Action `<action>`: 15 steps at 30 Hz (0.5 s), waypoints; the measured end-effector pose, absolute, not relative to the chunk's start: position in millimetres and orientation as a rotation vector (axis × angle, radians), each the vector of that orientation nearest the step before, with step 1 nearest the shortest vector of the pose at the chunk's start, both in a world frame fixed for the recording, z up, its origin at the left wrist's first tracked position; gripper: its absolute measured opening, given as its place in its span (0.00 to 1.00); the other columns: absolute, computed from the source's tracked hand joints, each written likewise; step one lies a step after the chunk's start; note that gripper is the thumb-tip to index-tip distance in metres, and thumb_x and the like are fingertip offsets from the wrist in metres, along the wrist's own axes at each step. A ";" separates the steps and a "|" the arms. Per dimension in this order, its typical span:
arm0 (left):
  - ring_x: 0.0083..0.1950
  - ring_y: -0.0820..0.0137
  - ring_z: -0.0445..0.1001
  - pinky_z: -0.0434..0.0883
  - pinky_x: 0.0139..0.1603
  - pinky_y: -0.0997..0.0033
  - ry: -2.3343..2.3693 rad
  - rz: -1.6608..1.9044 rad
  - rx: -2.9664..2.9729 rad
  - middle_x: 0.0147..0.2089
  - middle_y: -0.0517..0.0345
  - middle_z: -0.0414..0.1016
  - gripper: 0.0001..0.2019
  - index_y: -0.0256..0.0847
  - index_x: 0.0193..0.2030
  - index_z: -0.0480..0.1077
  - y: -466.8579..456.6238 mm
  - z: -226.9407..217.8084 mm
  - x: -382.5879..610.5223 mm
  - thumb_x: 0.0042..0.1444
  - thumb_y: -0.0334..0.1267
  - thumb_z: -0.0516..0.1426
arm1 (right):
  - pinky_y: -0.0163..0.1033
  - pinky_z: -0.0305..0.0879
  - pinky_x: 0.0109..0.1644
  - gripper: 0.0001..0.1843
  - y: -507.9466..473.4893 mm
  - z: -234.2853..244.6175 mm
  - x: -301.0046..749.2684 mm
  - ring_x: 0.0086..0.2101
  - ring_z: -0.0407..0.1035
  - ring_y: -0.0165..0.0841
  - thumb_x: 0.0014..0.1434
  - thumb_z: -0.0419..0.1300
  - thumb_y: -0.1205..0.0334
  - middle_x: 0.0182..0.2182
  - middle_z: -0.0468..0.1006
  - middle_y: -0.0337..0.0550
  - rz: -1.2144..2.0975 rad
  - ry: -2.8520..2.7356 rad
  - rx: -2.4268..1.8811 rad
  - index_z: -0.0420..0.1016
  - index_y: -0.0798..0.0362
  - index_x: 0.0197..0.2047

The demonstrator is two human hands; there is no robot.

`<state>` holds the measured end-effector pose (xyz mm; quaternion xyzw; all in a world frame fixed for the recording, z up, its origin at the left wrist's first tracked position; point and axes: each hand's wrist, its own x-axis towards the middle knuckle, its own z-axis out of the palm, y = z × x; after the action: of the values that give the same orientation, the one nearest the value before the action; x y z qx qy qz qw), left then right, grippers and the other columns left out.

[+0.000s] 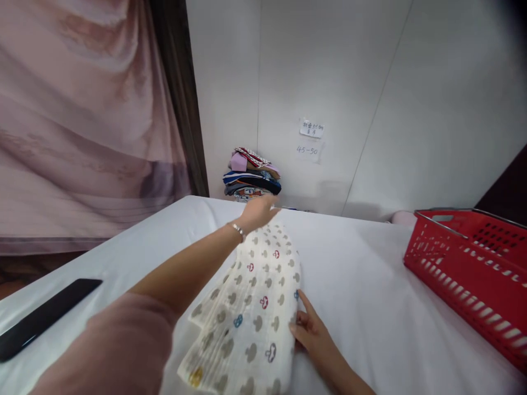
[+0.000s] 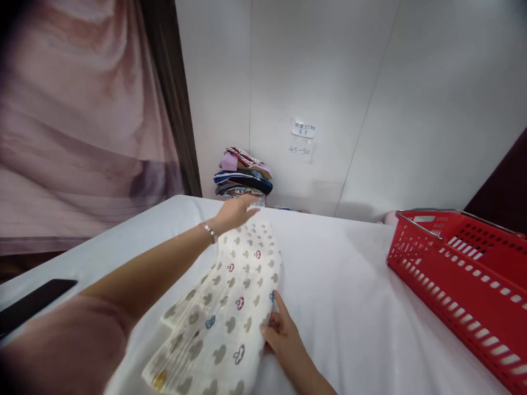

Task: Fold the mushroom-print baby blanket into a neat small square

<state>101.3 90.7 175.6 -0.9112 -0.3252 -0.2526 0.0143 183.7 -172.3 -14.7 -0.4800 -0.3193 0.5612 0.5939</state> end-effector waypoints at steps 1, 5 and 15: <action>0.50 0.64 0.69 0.64 0.48 0.68 -0.981 -0.708 -2.871 0.54 0.55 0.69 0.18 0.42 0.52 0.66 83.7 158.3 94.1 0.58 0.46 0.50 | 0.37 0.65 0.33 0.58 -171.9 -14.8 184.1 0.34 0.69 0.35 0.46 0.66 0.48 0.35 0.72 0.42 1.314 -0.743 -1.115 0.32 0.49 0.68; 0.48 0.65 0.71 0.65 0.47 0.70 -1.295 -0.511 -2.917 0.50 0.55 0.72 0.18 0.42 0.48 0.69 69.6 98.8 47.7 0.58 0.48 0.49 | 0.34 0.63 0.25 0.58 -169.2 -15.4 183.9 0.30 0.69 0.33 0.46 0.66 0.47 0.34 0.73 0.41 1.314 -0.761 -1.174 0.30 0.50 0.68; 0.37 0.63 0.73 0.65 0.35 0.67 -1.979 -0.340 -2.947 0.35 0.54 0.75 0.15 0.42 0.38 0.69 10.1 38.2 -19.3 0.53 0.49 0.49 | 0.38 0.66 0.34 0.47 -173.5 4.9 204.2 0.33 0.70 0.36 0.46 0.65 0.51 0.33 0.77 0.40 1.113 -0.655 -1.270 0.50 0.49 0.65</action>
<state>-19.3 10.1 38.2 -0.8079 -0.5425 -0.0933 -0.2106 204.2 -173.5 4.9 -0.5516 -0.2844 0.4834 0.6173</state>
